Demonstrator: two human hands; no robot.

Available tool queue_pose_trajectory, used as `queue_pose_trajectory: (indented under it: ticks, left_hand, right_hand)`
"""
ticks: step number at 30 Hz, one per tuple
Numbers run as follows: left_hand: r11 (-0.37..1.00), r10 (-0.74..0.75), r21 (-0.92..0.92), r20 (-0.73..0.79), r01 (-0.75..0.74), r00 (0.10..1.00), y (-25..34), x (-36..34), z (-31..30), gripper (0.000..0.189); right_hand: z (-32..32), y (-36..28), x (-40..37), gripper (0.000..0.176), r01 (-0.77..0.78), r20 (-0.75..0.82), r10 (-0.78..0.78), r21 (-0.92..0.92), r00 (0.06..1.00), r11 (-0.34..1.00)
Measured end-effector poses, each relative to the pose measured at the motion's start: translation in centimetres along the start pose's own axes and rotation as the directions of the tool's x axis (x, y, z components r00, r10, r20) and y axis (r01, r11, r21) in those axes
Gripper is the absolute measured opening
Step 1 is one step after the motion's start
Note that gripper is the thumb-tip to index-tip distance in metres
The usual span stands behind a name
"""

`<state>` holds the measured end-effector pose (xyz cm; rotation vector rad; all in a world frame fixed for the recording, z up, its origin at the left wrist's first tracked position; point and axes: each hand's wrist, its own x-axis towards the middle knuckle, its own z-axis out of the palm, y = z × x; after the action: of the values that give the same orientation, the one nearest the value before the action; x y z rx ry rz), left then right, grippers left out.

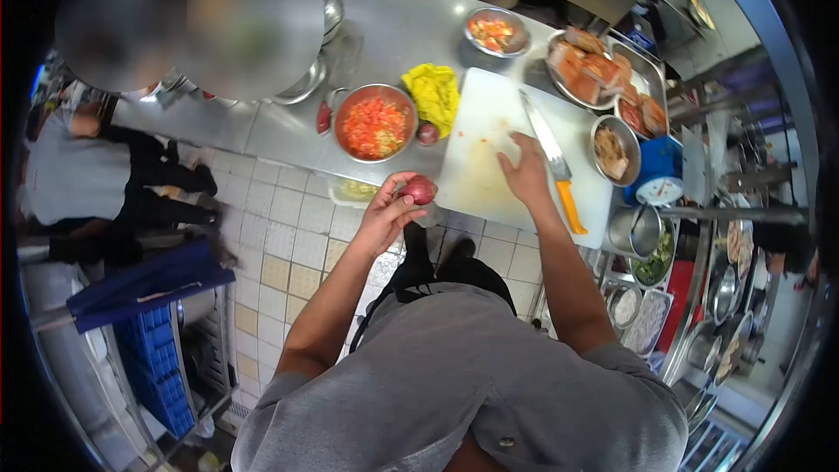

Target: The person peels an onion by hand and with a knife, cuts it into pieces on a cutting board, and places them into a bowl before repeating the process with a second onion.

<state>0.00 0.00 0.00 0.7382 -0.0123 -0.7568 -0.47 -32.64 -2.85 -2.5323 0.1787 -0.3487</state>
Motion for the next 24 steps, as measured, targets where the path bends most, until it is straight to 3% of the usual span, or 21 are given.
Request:
queue_pose_trajectory:
  ticks: [2, 3, 4, 5, 7, 9, 10, 12, 15, 19, 21, 22, 24]
  left_hand:
    - [0.944, 0.0, 0.327, -0.123, 0.04, 0.992, -2.4, 1.0, -0.5, 0.051]
    - [0.893, 0.045, 0.449, -0.1, 0.004, 0.994, -0.6, 3.4, -1.4, 0.051]
    - [0.729, 0.18, 0.675, -0.036, -0.109, 0.983, -3.0, 4.2, -0.6, 0.048]
    - [0.488, 0.293, 0.847, 0.066, -0.209, 0.954, -5.0, 4.9, -0.1, 0.046]
    - [0.476, 0.237, 0.869, 0.022, -0.136, 0.971, -6.6, 5.4, 4.9, 0.045]
    - [0.193, 0.245, 0.945, 0.215, -0.264, 0.946, -7.9, 7.7, 7.0, 0.043]
    - [0.182, 0.208, 0.946, 0.23, -0.268, 0.951, -8.4, 8.9, 7.8, 0.043]
    - [0.176, 0.197, 0.932, 0.281, -0.316, 0.939, -10.5, 11.3, 9.7, 0.041]
    - [0.022, 0.21, 0.884, 0.453, -0.468, 0.866, -12.9, 14.0, 9.8, 0.042]
    - [0.063, 0.252, 0.843, 0.505, -0.534, 0.826, -14.5, 15.1, 8.2, 0.036]
    - [0.006, 0.336, 0.836, 0.515, -0.549, 0.788, -14.9, 15.2, 7.7, 0.024]
    - [0.044, 0.346, 0.859, 0.467, -0.511, 0.814, -15.2, 15.2, 7.6, 0.017]
    - [0.044, 0.337, 0.86, 0.466, -0.508, 0.818, -15.7, 15.2, 7.2, 0.017]
  right_hand:
    - [-4.4, 1.4, -3.9, 0.056, -0.097, -0.039, 0.092, -0.146, 0.995, 0.984]
    - [-3.6, 0.9, -2.7, 0.053, -0.253, -0.065, 0.246, -0.142, 0.967, 0.957]
    - [-6.1, 1.3, -4.3, 0.051, -0.414, -0.017, 0.425, -0.265, 0.905, 0.871]
    - [-6.8, 3.0, -5.6, 0.051, -0.429, -0.018, 0.441, -0.272, 0.897, 0.861]
    - [-6.5, 6.4, -7.9, 0.055, -0.297, 0.012, 0.32, -0.339, 0.947, 0.893]
    - [-5.6, 8.4, -6.9, 0.054, -0.311, 0.001, 0.322, -0.257, 0.947, 0.915]
    - [-5.4, 9.6, -6.7, 0.053, -0.311, -0.006, 0.315, -0.193, 0.949, 0.931]
    - [-7.3, 8.9, -6.1, 0.044, -0.373, 0.06, 0.392, -0.204, 0.918, 0.905]
    - [-11.0, 5.0, -7.3, 0.034, -0.466, 0.145, 0.496, -0.198, 0.856, 0.863]
    - [-11.2, 3.1, -13.0, 0.03, -0.422, 0.166, 0.419, -0.02, 0.892, 0.906]
    - [-8.8, 3.6, -16.4, 0.029, -0.394, 0.143, 0.387, 0.02, 0.911, 0.919]
    - [-9.9, 2.8, -16.9, 0.024, -0.472, 0.299, 0.488, -0.128, 0.82, 0.872]
    - [-11.2, 1.0, -17.9, 0.022, -0.522, 0.313, 0.538, -0.141, 0.783, 0.841]
